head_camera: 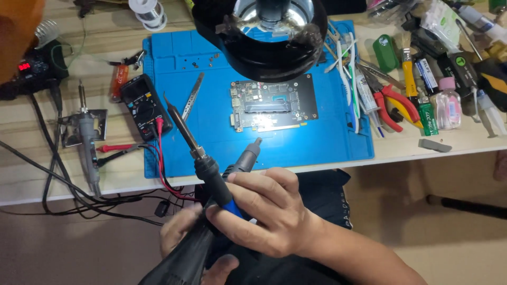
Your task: Repairing a circuit board using a hot air rework station and a soldering probe under a microscope.
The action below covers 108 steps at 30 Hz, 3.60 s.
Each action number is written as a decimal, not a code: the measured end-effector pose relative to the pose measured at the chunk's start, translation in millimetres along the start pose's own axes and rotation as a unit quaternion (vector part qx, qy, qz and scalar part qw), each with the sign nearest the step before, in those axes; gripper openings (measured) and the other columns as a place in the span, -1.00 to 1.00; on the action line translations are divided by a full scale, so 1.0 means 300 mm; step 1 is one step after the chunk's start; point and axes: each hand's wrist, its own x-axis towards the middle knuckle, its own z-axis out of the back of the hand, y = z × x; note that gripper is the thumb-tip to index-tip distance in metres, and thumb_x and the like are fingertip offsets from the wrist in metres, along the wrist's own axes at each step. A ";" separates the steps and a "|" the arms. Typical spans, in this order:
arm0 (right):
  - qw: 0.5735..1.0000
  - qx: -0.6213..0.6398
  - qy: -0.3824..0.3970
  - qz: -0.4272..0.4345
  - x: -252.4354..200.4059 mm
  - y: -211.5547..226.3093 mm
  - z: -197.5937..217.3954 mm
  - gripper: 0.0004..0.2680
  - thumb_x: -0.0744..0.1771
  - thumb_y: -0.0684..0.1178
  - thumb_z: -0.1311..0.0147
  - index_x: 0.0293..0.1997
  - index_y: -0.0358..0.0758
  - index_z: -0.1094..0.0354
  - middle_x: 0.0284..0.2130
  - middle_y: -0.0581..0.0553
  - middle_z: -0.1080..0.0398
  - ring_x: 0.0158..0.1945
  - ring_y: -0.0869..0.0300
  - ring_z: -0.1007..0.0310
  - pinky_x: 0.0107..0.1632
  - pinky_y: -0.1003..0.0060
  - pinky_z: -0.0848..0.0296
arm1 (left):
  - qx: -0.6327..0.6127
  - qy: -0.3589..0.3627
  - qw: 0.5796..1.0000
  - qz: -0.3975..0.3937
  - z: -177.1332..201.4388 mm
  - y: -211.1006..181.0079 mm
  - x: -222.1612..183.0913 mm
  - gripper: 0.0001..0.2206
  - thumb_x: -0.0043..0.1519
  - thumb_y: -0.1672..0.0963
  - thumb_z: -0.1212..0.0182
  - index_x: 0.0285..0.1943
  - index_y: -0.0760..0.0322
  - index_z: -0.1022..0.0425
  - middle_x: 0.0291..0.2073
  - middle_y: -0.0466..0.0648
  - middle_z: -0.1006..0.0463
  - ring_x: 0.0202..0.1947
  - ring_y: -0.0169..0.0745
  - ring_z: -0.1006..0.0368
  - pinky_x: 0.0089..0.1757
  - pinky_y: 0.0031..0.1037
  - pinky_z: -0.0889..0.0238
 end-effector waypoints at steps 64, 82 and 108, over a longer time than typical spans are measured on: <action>0.950 0.080 -0.066 -0.293 -0.458 -0.324 0.023 -0.86 0.38 -0.12 -0.15 -0.08 -0.44 -0.47 -0.30 -0.32 -0.54 -0.25 -0.08 -0.61 -0.07 0.13 -0.64 | -0.036 0.107 0.970 -0.215 -0.103 -0.018 0.445 -0.59 0.43 0.10 -0.30 0.40 0.35 -0.33 0.31 0.22 -0.59 0.36 0.09 -0.63 0.37 -0.25 -0.62; 0.946 0.080 -0.069 -0.308 -0.387 -0.302 0.069 -0.88 0.36 -0.16 -0.19 -0.05 -0.34 -0.56 -0.21 -0.20 -0.62 -0.19 0.03 -0.66 -0.05 0.27 -0.66 | 0.067 0.061 0.992 -0.091 -0.172 -0.039 0.499 -0.42 0.19 -0.16 -0.37 0.25 0.22 -0.66 0.17 -0.01 -0.72 0.20 -0.05 -0.67 0.18 -0.27 -0.56; 0.946 0.059 -0.078 -0.310 -0.422 -0.297 0.038 -0.85 0.34 -0.14 -0.21 -0.03 -0.28 -0.60 -0.17 -0.20 -0.66 -0.15 0.09 -0.72 -0.07 0.35 -0.73 | -0.037 0.053 0.978 -0.198 -0.181 -0.077 0.503 -0.55 0.30 -0.02 -0.40 0.23 0.38 -0.62 0.14 0.11 -0.71 0.18 0.04 -0.70 0.14 -0.29 -0.65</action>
